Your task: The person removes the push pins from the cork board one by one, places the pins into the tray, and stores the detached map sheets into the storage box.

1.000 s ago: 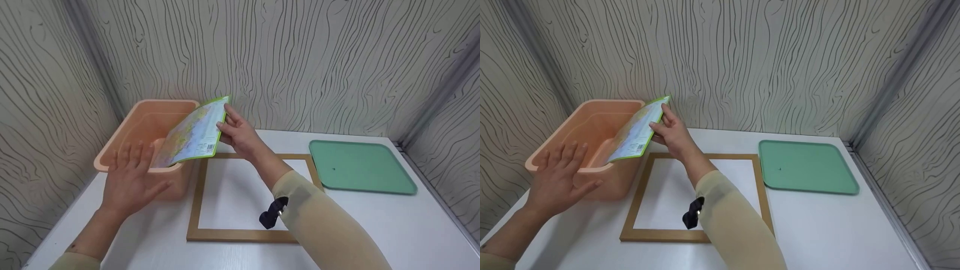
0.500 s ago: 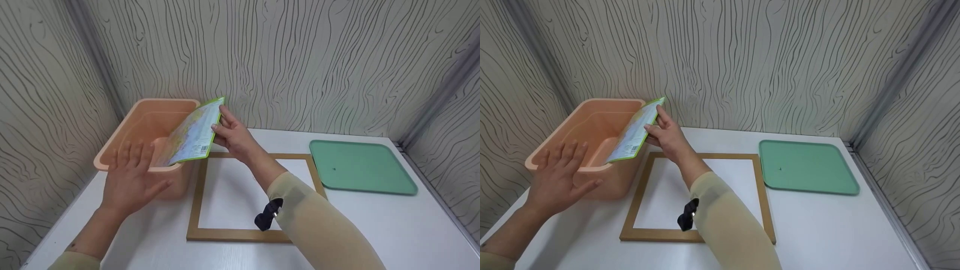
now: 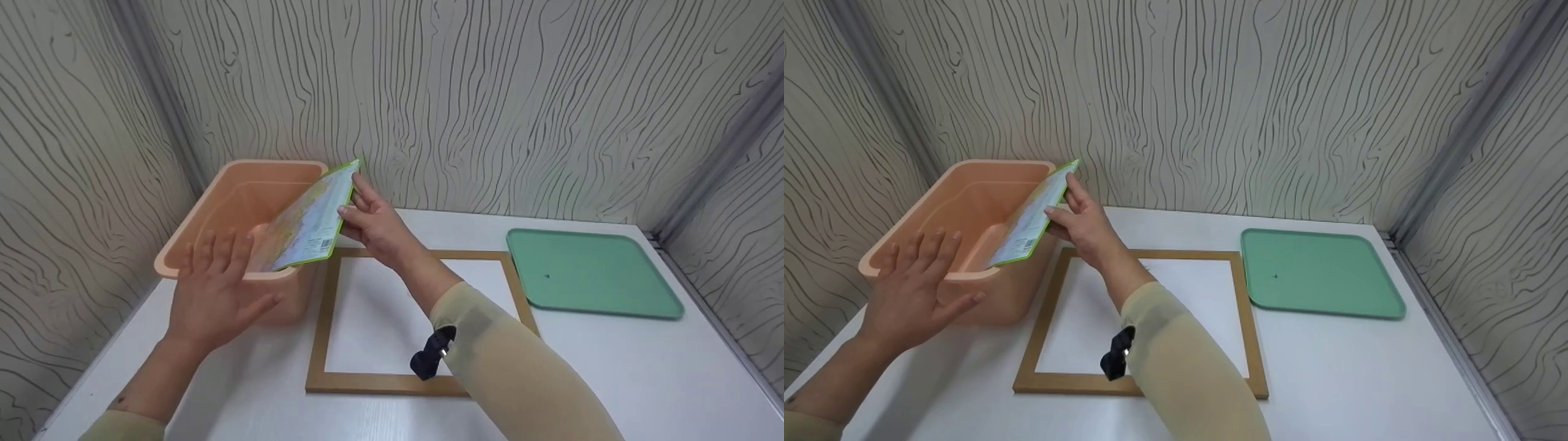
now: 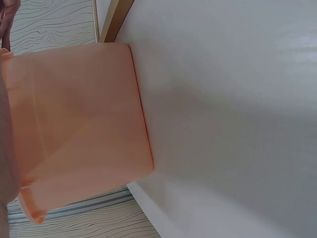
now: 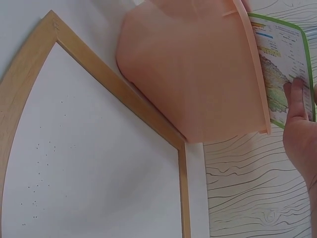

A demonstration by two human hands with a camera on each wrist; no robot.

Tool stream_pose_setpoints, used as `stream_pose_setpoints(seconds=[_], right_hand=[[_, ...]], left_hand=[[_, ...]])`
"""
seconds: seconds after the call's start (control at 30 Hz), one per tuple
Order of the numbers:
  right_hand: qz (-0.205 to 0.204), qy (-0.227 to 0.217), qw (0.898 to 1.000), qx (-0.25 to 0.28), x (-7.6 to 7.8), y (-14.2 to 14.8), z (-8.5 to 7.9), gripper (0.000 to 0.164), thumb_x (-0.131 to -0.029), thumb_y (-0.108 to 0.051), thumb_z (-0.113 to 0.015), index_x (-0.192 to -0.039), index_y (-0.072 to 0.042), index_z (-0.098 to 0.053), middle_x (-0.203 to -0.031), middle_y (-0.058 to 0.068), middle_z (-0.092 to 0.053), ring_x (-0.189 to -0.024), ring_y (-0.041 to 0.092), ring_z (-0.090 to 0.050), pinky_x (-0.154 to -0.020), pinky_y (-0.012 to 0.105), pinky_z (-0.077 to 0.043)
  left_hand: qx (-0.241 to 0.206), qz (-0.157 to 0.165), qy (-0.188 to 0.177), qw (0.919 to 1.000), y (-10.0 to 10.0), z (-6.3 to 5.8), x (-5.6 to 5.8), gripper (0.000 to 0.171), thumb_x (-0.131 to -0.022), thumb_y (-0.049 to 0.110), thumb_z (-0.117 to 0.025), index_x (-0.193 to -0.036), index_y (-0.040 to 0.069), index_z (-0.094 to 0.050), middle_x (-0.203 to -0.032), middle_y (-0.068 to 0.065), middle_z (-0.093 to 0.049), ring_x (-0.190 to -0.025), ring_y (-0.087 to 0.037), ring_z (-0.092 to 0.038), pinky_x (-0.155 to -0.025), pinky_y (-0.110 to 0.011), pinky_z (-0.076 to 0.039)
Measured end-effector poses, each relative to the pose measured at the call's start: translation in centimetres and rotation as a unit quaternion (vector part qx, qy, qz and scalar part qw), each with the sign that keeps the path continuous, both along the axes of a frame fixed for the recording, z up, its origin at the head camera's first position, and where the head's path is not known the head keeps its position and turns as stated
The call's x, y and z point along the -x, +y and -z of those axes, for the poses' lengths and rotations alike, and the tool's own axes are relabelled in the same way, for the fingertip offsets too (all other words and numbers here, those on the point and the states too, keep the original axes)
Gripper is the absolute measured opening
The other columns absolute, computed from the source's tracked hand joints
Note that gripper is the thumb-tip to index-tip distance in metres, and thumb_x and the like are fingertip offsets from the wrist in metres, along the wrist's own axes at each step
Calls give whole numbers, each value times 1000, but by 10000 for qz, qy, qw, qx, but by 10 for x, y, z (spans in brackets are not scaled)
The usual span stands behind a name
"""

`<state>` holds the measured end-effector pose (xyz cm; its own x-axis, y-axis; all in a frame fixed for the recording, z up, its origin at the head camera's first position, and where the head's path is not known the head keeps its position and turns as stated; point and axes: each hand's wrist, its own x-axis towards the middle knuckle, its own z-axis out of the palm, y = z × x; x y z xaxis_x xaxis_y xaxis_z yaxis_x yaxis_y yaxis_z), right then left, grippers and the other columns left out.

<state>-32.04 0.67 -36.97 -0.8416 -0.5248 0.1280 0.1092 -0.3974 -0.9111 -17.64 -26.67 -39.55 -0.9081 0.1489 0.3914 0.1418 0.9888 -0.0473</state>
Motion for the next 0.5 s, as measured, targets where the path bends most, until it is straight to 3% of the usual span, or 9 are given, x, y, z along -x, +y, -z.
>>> stream_pose_setpoints(seconds=[0.5], right_hand=[[-223, -24, 9997, -25, -4, -8, 7, 83, -108, 1, -57, -173, -25, -12, -175, 4, -27, -141, 29, -56, -109, 44, -51]], left_hand=[[-65, 9, 49, 10000, -1, 2, 0, 112, -87, 79, -62, -168, 8, -29, -174, -21, -21, -161, -45, -10, -125, -67, -10]])
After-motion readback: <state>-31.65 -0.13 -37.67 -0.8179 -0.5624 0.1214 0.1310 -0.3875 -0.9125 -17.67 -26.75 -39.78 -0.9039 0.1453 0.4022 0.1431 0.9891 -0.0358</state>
